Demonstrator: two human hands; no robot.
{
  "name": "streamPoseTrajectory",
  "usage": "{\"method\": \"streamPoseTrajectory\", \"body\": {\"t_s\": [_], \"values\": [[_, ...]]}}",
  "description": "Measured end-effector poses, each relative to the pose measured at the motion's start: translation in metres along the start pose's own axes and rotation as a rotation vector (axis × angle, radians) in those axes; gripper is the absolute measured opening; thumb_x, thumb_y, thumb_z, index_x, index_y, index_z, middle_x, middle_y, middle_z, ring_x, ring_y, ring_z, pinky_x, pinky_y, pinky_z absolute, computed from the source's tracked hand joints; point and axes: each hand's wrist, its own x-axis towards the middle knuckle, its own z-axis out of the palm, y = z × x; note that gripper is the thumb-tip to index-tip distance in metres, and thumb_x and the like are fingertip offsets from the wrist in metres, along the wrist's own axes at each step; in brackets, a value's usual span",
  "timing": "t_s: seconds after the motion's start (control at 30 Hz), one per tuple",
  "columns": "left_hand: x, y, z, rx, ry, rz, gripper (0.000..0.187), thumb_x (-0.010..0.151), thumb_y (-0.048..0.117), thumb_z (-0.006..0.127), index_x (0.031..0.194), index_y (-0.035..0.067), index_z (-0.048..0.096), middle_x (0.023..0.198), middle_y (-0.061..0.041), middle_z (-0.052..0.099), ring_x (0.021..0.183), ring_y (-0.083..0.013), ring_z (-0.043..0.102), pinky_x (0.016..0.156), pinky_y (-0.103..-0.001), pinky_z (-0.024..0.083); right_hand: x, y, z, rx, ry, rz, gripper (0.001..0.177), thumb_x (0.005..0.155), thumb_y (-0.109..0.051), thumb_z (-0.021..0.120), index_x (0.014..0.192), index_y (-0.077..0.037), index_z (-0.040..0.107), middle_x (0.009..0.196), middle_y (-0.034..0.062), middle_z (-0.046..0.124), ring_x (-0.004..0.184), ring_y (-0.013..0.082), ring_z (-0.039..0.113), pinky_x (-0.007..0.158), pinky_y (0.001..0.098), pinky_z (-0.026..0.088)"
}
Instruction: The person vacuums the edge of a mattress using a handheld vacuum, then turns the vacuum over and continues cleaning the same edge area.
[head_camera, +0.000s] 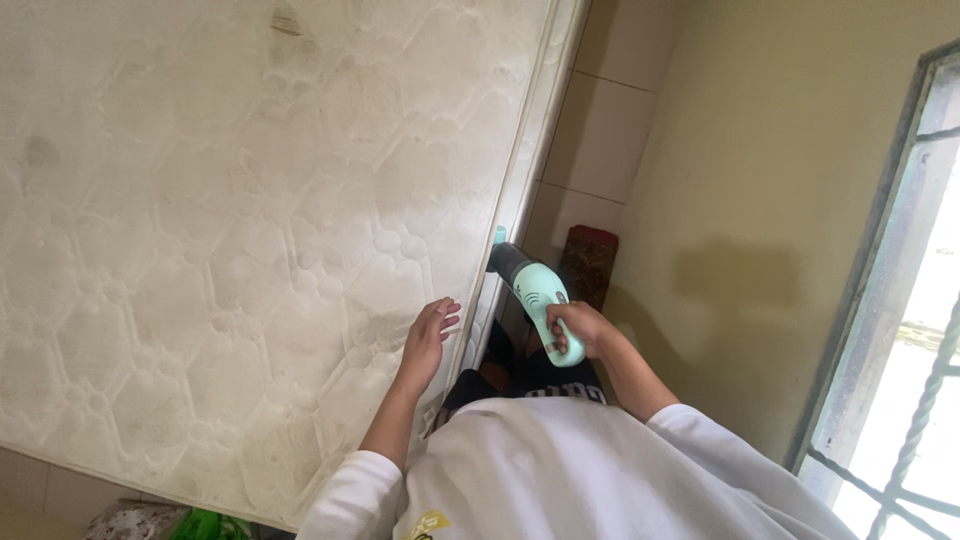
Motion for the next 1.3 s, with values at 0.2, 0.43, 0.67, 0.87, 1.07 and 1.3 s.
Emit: {"method": "streamPoseTrajectory", "body": {"t_s": [0.2,0.43,0.67,0.87,1.07,1.3], "values": [[-0.005,0.002,-0.003,-0.007,-0.003,0.016,0.060,0.102,0.048,0.040,0.140,0.004,0.056,0.137,-0.013,0.066,0.127,-0.0258,0.062,0.107,-0.039,0.044,0.001,-0.010,0.019,-0.039,0.007,-0.039,0.007,0.082,-0.004,0.060,0.079,0.001,0.056,0.059,0.0052,0.050,0.045,0.0169,0.048,0.046,0.0368,0.047],[-0.006,-0.002,-0.005,0.000,-0.007,0.038,0.059,0.102,0.046,0.040,0.140,0.004,0.056,0.137,-0.013,0.067,0.127,-0.0267,0.062,0.107,-0.040,0.045,-0.027,-0.007,0.016,-0.049,0.019,-0.016,0.008,0.084,-0.006,0.059,0.079,-0.001,0.055,0.060,0.0037,0.049,0.045,0.0156,0.047,0.048,0.0368,0.047],[-0.008,-0.012,-0.003,-0.008,-0.001,0.000,0.059,0.102,0.047,0.041,0.140,0.004,0.056,0.137,-0.012,0.067,0.127,-0.0255,0.063,0.106,-0.039,0.045,-0.013,0.007,0.016,0.054,-0.029,-0.025,0.010,0.085,-0.005,0.060,0.081,0.002,0.054,0.060,0.0053,0.049,0.045,0.0171,0.047,0.055,0.0392,0.058],[-0.012,-0.019,0.003,-0.005,0.012,-0.007,0.058,0.102,0.048,0.041,0.139,0.005,0.057,0.136,-0.011,0.068,0.125,-0.0237,0.064,0.105,-0.038,0.045,-0.014,0.007,0.018,0.083,-0.021,-0.028,0.006,0.085,-0.003,0.060,0.086,0.000,0.056,0.061,0.0041,0.051,0.046,0.0159,0.048,0.051,0.0386,0.052],[-0.013,-0.025,0.008,-0.051,0.019,0.006,0.058,0.103,0.048,0.042,0.138,0.004,0.058,0.135,-0.012,0.068,0.124,-0.0237,0.063,0.104,-0.038,0.046,-0.040,0.010,0.006,0.109,-0.071,-0.010,0.007,0.084,-0.004,0.059,0.083,0.000,0.053,0.058,0.0045,0.049,0.044,0.0168,0.048,0.050,0.0365,0.054],[-0.011,-0.027,0.019,-0.017,0.017,0.002,0.057,0.104,0.047,0.039,0.139,0.006,0.056,0.136,-0.010,0.067,0.124,-0.0229,0.064,0.104,-0.038,0.046,-0.037,0.001,0.013,0.087,-0.041,-0.029,0.002,0.087,-0.004,0.057,0.086,-0.002,0.057,0.059,0.0031,0.048,0.045,0.0168,0.048,0.058,0.0387,0.059]]}}
